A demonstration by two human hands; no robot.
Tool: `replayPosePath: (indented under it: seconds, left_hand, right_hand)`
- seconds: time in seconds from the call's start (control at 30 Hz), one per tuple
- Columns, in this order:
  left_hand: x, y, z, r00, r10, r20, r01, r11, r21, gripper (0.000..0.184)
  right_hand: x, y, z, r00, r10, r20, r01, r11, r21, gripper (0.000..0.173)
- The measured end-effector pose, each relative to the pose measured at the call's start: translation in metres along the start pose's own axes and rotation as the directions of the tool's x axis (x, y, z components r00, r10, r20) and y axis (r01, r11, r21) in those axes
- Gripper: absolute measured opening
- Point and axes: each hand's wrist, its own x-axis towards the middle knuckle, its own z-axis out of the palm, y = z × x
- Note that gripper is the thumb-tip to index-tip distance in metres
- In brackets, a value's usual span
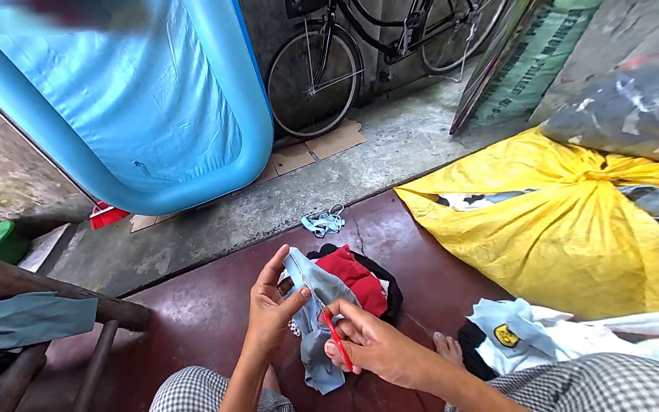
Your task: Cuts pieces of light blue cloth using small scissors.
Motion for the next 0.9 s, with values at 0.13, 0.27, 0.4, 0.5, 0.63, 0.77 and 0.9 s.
replayPosePath:
  seconds: [0.13, 0.27, 0.4, 0.5, 0.63, 0.77, 0.9]
  left_hand:
    - [-0.001, 0.002, 0.002, 1.000, 0.001, -0.007, -0.001, 0.998, -0.067, 0.083]
    - [-0.003, 0.003, 0.003, 1.000, 0.002, -0.012, -0.002, 0.997, -0.073, 0.083]
    - [-0.002, 0.003, 0.003, 1.000, 0.006, -0.020, -0.007, 0.998, -0.068, 0.083]
    - [-0.002, 0.005, 0.002, 1.000, 0.008, -0.003, -0.008, 0.998, -0.060, 0.085]
    - [-0.004, 0.006, 0.002, 0.998, 0.007, 0.060, -0.005, 0.999, -0.040, 0.089]
    - [-0.005, 0.007, 0.004, 0.996, 0.015, 0.087, -0.013, 1.000, -0.025, 0.088]
    - [-0.004, 0.007, 0.002, 0.997, 0.025, 0.079, -0.023, 1.000, -0.021, 0.089]
  right_hand:
    - [0.001, 0.002, 0.001, 0.997, -0.054, 0.052, 0.047, 0.992, 0.119, 0.046]
    - [0.002, 0.004, 0.002, 0.997, -0.066, 0.041, 0.061, 0.992, 0.112, 0.046]
    - [0.000, 0.003, 0.009, 0.999, -0.047, -0.027, 0.050, 0.994, 0.100, 0.038]
    - [0.001, 0.004, 0.012, 0.998, -0.060, 0.000, 0.059, 0.984, 0.167, 0.033]
    - [0.002, 0.006, 0.008, 0.992, -0.110, 0.065, 0.097, 0.980, 0.172, 0.042]
    - [0.003, 0.005, 0.003, 0.991, -0.123, 0.055, 0.115, 0.984, 0.135, 0.044]
    - [0.002, 0.004, 0.005, 0.996, -0.094, 0.008, 0.092, 0.990, 0.111, 0.041]
